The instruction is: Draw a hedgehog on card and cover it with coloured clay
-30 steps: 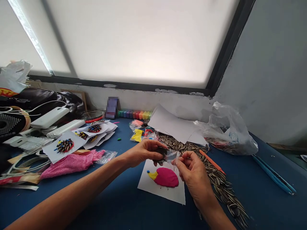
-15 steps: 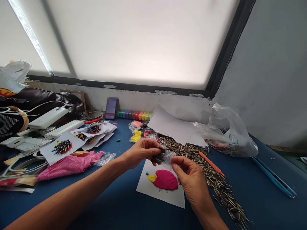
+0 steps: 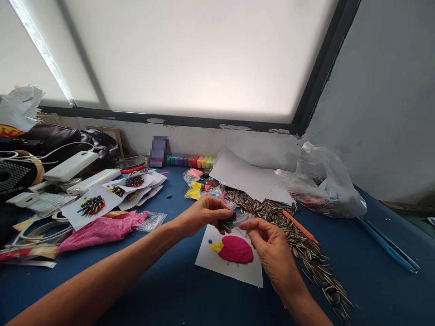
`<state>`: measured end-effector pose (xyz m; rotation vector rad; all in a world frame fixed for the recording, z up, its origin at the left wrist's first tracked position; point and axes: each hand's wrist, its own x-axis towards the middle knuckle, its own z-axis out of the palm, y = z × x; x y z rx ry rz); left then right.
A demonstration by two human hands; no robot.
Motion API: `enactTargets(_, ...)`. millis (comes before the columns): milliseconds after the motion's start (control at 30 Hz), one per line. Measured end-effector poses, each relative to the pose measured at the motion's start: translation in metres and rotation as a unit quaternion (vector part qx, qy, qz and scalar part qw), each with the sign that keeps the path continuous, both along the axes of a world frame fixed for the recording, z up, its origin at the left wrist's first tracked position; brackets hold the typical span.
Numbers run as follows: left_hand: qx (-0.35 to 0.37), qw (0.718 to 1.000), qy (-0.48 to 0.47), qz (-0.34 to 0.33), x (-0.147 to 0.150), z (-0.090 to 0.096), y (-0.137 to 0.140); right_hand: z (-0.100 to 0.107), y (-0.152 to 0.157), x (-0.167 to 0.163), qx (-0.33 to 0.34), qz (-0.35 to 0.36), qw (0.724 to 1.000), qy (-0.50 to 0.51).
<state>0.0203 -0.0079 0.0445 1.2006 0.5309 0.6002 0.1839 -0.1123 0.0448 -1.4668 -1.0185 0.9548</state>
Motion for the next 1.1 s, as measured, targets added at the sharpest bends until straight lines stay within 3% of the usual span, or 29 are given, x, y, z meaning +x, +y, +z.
enactTargets(267, 0.021, 0.999, 0.03, -0.004, 0.002, 0.001, -0.005, -0.001, -0.001, -0.001, 0.01, 0.055, 0.998, 0.02)
enactTargets(733, -0.045, 0.999, -0.002, -0.015, 0.003, 0.0, -0.008, -0.003, 0.001, 0.0, 0.017, 0.043, 0.999, 0.019)
enactTargets(1100, 0.015, 0.999, 0.04, -0.034, 0.004, -0.001, -0.011, 0.001, 0.001, -0.002, 0.022, 0.054, 0.998, -0.026)
